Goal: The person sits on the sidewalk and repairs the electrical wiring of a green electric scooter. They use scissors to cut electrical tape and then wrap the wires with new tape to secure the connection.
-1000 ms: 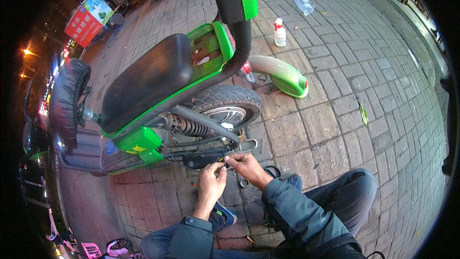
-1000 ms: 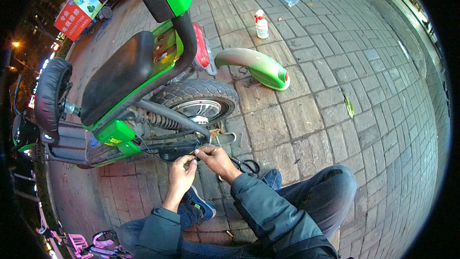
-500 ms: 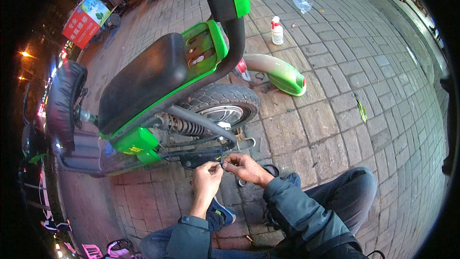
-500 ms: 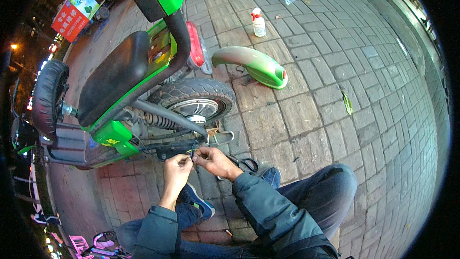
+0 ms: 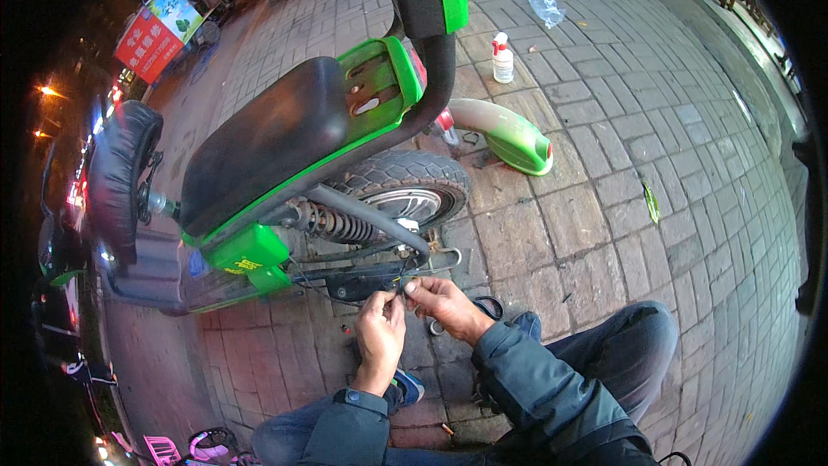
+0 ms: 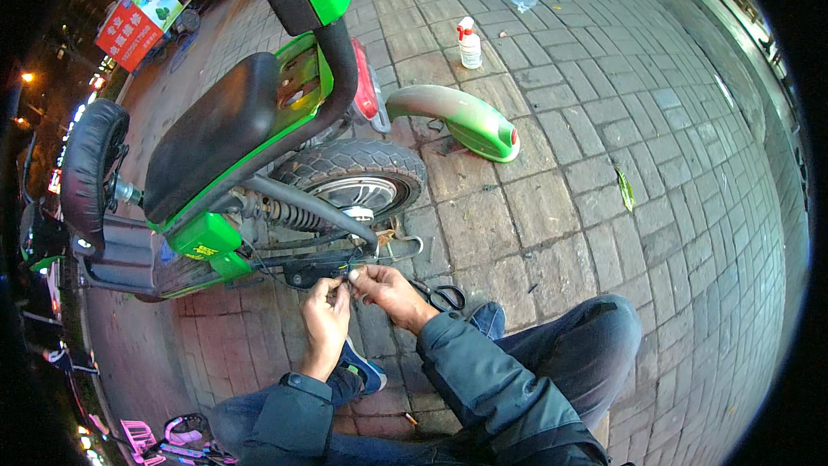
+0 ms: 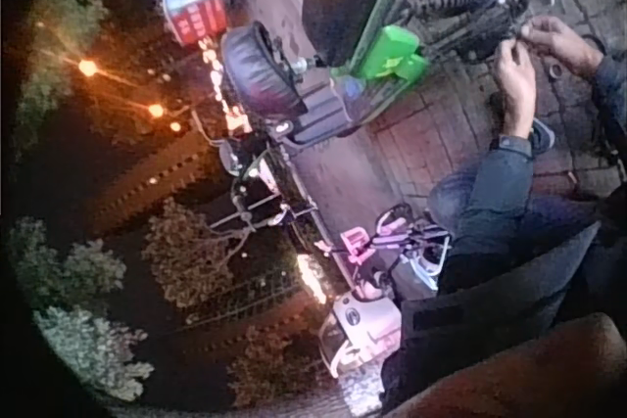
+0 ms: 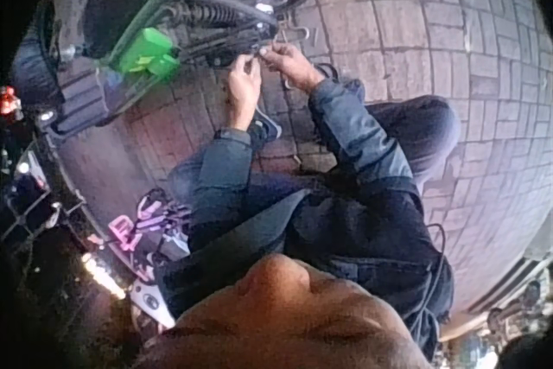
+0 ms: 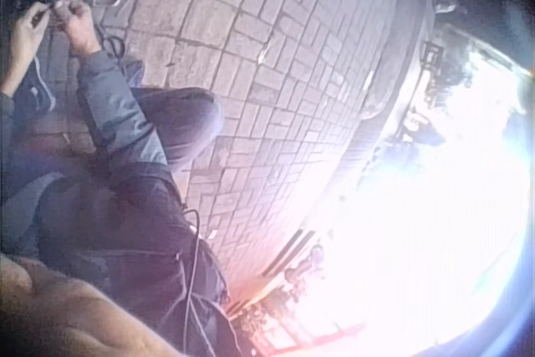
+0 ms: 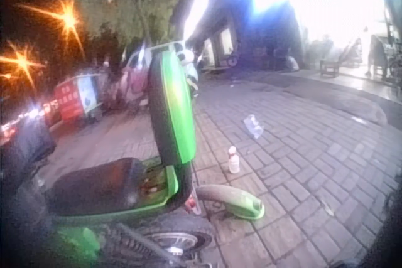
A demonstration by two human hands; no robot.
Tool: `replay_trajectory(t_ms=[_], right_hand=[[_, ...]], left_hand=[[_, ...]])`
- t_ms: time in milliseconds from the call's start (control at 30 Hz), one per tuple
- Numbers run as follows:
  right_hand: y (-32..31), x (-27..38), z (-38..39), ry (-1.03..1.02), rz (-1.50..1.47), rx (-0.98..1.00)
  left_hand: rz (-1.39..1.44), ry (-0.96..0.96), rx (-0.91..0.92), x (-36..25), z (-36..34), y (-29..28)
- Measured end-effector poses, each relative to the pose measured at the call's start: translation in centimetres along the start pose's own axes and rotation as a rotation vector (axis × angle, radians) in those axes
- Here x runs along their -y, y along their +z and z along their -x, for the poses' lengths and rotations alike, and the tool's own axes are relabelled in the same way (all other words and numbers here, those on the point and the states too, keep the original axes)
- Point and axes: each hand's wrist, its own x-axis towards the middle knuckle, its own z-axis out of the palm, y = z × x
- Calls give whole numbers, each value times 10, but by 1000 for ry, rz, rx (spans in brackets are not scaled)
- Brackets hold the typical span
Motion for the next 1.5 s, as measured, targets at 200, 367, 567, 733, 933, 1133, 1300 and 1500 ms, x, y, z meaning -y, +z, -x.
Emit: replay_trajectory(t_ms=[200,367,567,733,933,1133,1300,1500], right_hand=[[-7,-10,-4,-39,50,-10],[-2,-20,-13,20,-126,-2],[10,-21,-25,2,6,-130],[22,-23,-28,-110,435,-421],[18,-8,-20,-111,453,-330],[-7,5,-8,162,173,-17],[-12,1,-8,15,296,73],[-13,1,-9,-45,309,9]], left_hand=[[110,-288,102,5,-3,1],[51,-279,60,-3,-4,-2],[-61,-241,-14,-13,2,1],[-186,-73,-51,-15,10,3],[-333,86,-28,-18,9,0],[-277,-88,154,-12,-2,-8],[11,-267,356,3,-17,-11],[186,-394,562,6,-28,-18]])
